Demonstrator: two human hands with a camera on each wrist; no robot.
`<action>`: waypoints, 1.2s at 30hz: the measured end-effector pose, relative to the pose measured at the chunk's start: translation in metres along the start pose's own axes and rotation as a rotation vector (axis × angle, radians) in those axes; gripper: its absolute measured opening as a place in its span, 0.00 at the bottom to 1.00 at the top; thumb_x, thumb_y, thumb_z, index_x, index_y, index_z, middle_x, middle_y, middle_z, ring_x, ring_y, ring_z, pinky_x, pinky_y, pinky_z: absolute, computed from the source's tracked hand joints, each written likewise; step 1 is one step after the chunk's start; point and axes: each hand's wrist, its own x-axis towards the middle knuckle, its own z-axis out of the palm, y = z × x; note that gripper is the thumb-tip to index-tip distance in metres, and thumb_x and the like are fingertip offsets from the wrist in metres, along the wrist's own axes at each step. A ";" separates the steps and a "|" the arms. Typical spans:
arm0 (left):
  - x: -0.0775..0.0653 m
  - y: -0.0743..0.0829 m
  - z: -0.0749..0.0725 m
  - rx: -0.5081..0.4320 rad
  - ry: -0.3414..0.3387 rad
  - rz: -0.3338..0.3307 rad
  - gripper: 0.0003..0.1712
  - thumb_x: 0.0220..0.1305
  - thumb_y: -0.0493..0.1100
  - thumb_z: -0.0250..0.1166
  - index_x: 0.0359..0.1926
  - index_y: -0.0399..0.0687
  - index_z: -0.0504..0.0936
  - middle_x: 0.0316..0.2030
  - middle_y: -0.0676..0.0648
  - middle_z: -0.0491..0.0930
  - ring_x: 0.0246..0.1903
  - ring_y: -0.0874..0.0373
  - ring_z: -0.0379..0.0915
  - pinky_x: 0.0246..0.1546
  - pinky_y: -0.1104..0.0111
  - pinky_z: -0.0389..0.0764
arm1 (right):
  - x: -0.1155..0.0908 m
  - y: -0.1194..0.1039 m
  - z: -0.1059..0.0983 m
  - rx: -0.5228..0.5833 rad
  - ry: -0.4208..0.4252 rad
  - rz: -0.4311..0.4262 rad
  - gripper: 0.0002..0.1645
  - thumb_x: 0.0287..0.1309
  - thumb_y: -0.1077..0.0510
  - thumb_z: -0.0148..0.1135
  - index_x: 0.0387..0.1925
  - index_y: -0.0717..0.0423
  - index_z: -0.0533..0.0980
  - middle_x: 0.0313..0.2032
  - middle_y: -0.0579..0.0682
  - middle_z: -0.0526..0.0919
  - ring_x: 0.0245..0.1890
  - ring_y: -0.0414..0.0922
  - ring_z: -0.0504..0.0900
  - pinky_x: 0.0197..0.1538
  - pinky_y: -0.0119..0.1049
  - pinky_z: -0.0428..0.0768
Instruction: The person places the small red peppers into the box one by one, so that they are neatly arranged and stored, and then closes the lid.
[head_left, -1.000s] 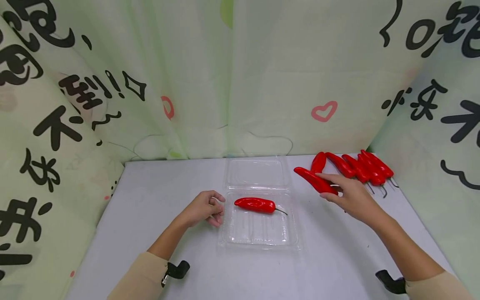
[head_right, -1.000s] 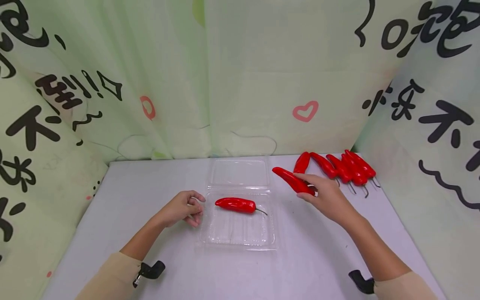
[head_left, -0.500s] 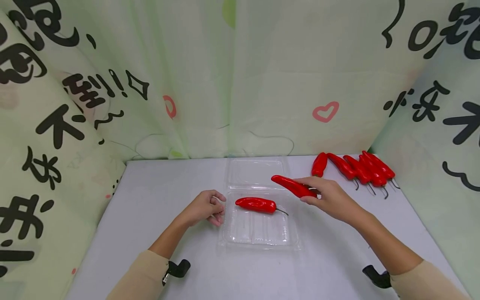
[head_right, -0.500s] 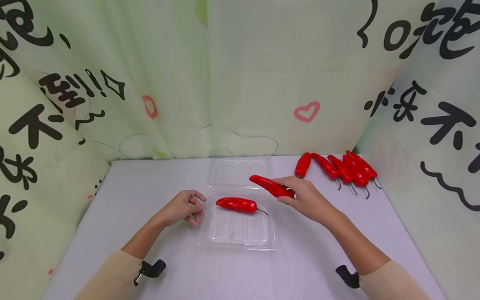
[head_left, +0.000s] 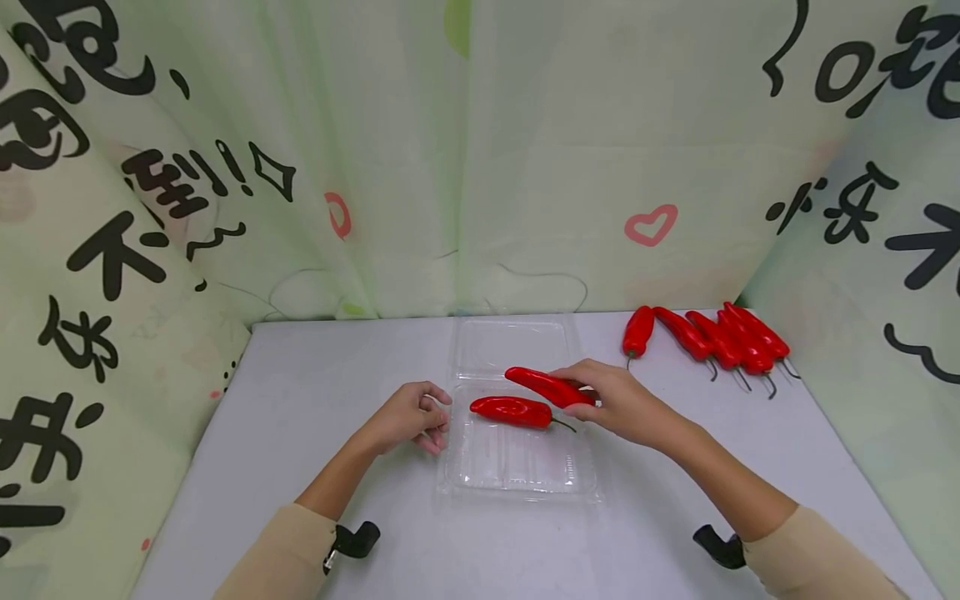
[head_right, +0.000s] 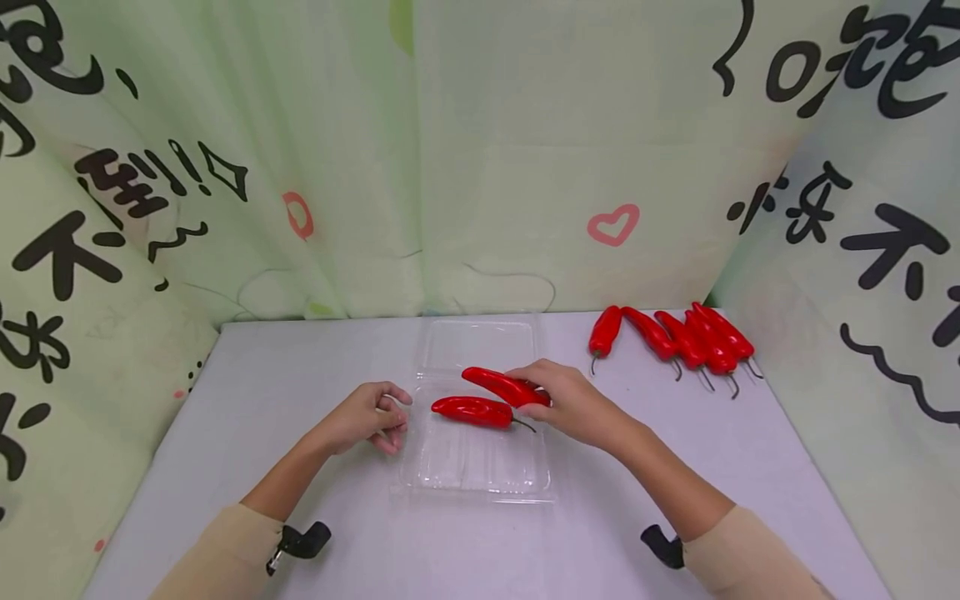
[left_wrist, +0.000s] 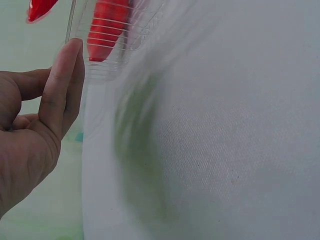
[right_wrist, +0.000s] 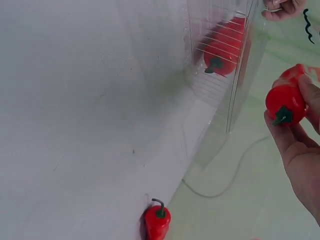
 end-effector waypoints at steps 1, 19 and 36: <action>0.000 0.000 0.000 0.000 -0.001 0.002 0.18 0.71 0.30 0.61 0.58 0.29 0.72 0.33 0.40 0.83 0.22 0.54 0.84 0.28 0.60 0.91 | 0.001 -0.001 0.002 0.002 -0.004 -0.007 0.32 0.58 0.60 0.76 0.65 0.50 0.78 0.52 0.47 0.84 0.49 0.44 0.83 0.47 0.33 0.89; -0.001 -0.001 -0.001 -0.010 -0.011 0.007 0.18 0.71 0.30 0.62 0.58 0.28 0.72 0.33 0.38 0.83 0.22 0.54 0.83 0.28 0.61 0.91 | 0.011 -0.016 0.033 -0.024 -0.082 -0.023 0.30 0.61 0.59 0.73 0.64 0.52 0.78 0.55 0.49 0.84 0.54 0.48 0.80 0.49 0.37 0.89; 0.000 -0.001 0.000 0.006 -0.002 0.010 0.17 0.71 0.30 0.61 0.58 0.29 0.72 0.33 0.39 0.84 0.22 0.54 0.84 0.28 0.61 0.90 | 0.014 -0.021 0.050 -0.140 -0.137 -0.037 0.27 0.60 0.59 0.75 0.60 0.56 0.80 0.50 0.51 0.81 0.48 0.45 0.79 0.45 0.30 0.87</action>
